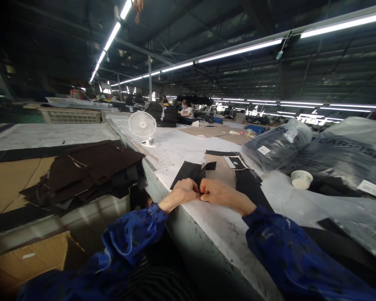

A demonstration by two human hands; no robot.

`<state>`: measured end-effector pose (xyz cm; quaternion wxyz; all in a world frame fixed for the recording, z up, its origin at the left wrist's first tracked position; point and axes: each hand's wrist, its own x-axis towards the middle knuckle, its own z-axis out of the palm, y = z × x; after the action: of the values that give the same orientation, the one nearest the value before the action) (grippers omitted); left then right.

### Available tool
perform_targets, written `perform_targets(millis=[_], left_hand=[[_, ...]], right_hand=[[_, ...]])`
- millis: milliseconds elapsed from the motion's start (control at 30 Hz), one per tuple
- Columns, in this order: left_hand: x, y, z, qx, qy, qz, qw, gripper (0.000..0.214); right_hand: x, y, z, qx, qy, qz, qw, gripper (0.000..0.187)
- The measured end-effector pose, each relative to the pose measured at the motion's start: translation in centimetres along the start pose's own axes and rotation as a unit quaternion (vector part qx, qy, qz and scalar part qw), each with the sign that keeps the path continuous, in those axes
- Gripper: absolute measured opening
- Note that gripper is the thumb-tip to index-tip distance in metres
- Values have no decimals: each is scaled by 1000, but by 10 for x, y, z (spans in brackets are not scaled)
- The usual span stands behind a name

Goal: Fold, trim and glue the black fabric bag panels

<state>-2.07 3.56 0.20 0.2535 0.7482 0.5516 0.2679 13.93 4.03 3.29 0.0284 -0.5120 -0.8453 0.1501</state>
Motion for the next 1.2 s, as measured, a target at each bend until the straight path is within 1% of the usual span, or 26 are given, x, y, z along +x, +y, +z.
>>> perform_targets(millis=[67,133,233,333,433,533,700,833,933,1033,1100,1200], left_hand=[[1,-4,-1,-24,-7,19,1000,12],[1,-14,-7,-63,-26,43,997,8],[-2,-32,-15,-113,-34,72,990,19],[-9,-42,-14,-114,-5,87,990,24],[-15,-39,-7,-78,29,87,993,15],[-16,-30,-5,-46,45,62,996,12],[-14,-20,-11,-21,23,15,999,13],[-10,-17,-13,8,-5,-10,1000,14],[-6,-16,-13,28,-35,-8,999,20],[-3,-17,-14,29,-55,1,998,24],[-2,-18,-14,14,-56,7,998,24],[-2,-24,-16,-37,-42,24,998,19]], right_hand=[[0,6,3,81,-69,-22,994,10],[1,12,6,148,-108,-30,983,14],[4,19,8,178,-115,-34,977,23],[8,19,9,180,-123,-23,976,27],[10,17,8,193,-132,-7,972,30],[13,16,8,207,-145,8,967,34],[16,13,5,212,-156,31,964,35],[19,5,2,216,-154,68,962,26],[22,1,2,200,-148,103,963,23],[26,0,5,194,-139,112,965,24],[28,1,6,196,-139,124,963,27],[29,2,6,196,-146,147,958,33]])
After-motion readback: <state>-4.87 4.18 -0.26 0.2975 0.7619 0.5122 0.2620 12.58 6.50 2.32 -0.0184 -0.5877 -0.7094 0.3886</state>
